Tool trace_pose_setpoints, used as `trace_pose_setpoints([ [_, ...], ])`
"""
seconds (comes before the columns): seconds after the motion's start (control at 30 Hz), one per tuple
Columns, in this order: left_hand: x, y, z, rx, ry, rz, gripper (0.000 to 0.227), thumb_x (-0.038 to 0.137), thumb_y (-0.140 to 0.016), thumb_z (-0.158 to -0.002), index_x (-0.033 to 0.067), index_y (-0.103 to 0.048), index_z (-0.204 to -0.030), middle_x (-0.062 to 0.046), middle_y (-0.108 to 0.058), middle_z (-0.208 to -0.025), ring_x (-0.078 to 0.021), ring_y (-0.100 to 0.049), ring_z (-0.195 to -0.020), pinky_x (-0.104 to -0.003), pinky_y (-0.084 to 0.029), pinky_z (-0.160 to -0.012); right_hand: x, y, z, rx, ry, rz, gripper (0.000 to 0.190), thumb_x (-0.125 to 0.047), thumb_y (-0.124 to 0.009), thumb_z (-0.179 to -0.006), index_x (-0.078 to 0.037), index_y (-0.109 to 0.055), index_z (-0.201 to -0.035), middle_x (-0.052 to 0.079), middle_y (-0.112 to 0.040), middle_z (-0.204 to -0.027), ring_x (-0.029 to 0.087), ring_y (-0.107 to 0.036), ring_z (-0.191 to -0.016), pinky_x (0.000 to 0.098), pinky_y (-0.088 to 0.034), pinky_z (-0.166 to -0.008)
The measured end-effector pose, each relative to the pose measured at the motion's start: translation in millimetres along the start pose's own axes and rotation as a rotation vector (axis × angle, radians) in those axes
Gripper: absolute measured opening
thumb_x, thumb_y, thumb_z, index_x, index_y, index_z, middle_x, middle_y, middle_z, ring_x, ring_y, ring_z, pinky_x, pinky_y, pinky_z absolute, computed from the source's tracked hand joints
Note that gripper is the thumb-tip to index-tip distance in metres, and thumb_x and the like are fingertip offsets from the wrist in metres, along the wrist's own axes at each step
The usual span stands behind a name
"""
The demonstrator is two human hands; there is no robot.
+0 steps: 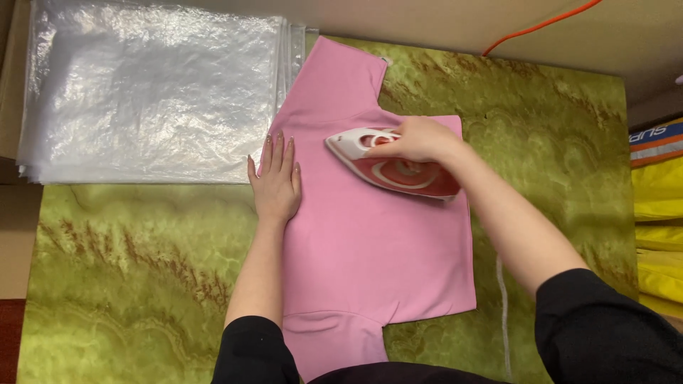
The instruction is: The person irons a pink short-sleeved shirt laid flat on a green patterned table. They use a red and white iron to smooth the sleeves and body, occasionally repositioning the garment with their hands. The shirt remains on the table throughout the clip.
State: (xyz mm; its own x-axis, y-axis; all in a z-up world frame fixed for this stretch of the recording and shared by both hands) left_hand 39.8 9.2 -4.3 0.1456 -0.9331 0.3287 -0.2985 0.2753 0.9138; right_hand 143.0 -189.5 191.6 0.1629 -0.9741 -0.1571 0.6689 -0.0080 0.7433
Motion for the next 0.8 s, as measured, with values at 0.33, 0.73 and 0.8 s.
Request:
trace_pose_setpoints([
  [0.33,-1,0,-1,0.035,-0.012,0.006,0.048,0.032,-0.033,-0.099,0.0230,-0.032,-0.146,0.000,-0.026,-0.155,-0.0184,-0.017,-0.143,-0.055,-0.012,-0.110,43,-1,-42,0.052,-0.080,-0.109,0.071,-0.072,-0.072,-0.058,-0.002,-0.069,-0.071,0.014,-0.066,-0.066,0.026,-0.069,-0.074,0.0373,-0.050,-0.073],
  [0.73,0,1,1,0.110,-0.008,0.022,0.047,0.033,-0.034,-0.099,0.0225,-0.037,-0.145,-0.001,-0.031,-0.153,-0.0186,-0.020,-0.143,-0.055,-0.013,-0.110,184,8,2,0.220,-0.351,-0.390,0.059,-0.048,-0.076,-0.067,0.009,-0.062,-0.064,0.018,-0.053,-0.048,0.025,-0.056,-0.042,0.0362,-0.049,-0.045],
  [0.8,0,0,0,0.102,-0.005,0.016,0.048,0.033,-0.034,-0.098,0.0229,-0.036,-0.145,-0.001,-0.032,-0.152,-0.0182,-0.021,-0.143,-0.055,-0.012,-0.110,172,17,12,0.201,-0.375,-0.260,0.061,-0.052,-0.075,-0.065,0.007,-0.066,-0.068,0.018,-0.059,-0.051,0.026,-0.061,-0.047,0.0371,-0.051,-0.051],
])
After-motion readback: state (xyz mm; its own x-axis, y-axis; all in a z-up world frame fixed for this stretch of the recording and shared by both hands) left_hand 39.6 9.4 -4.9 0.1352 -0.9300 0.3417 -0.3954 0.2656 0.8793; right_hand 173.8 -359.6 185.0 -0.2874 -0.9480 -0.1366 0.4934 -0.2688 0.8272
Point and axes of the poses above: each hand's wrist, its own z-axis away from the middle knuckle, its own y-axis out of the back of the hand, x = y × z, the point moved 4 cm from there along -z, towards the middle knuckle
